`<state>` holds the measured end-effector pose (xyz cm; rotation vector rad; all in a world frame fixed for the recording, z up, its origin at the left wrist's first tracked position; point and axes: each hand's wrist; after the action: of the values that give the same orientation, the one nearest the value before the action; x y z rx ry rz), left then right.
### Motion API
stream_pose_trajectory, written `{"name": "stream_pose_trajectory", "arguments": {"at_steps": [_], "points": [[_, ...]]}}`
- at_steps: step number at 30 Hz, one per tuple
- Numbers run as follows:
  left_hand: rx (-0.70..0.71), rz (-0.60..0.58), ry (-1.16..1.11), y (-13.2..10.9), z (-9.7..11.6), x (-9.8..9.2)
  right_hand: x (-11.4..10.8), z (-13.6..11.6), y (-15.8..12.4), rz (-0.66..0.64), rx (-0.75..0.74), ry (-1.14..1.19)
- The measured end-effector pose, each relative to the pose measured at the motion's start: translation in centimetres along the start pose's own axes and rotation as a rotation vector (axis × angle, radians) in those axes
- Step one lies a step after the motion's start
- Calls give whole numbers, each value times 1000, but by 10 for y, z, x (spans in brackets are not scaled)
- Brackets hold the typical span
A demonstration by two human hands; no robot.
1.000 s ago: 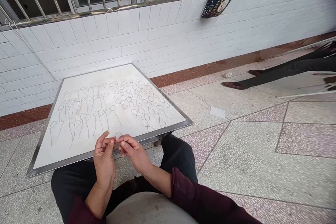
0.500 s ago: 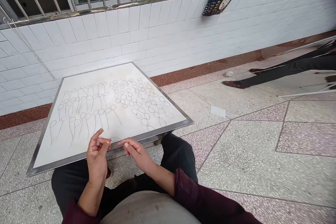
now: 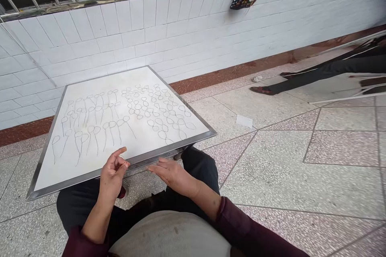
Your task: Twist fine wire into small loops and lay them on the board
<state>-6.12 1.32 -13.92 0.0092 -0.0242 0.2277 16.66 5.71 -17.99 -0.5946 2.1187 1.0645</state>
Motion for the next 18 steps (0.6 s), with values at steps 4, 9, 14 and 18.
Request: {"name": "stream_pose_trajectory", "arguments": {"at_steps": [4,9,14,18], "points": [[4,-53,41,-1,-5,1,-15,0,-6,-95,-6,-26],[-22,-39,35,-4,-1,11,-33,-9,0,-52,145,67],[-13,-28,-2,-8,4,23,-14,-30,17,78,254,59],[-17,-25,-2,-11,5,25,9,-35,20,123,267,-22]]}}
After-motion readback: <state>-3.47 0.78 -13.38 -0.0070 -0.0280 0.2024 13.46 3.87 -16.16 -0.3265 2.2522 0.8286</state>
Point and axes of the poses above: each hand's wrist, its own y-axis towards the middle knuckle, its own x-axis out of the palm, z = x × y, and after that the axes turned 3 degrees about x, right-handed
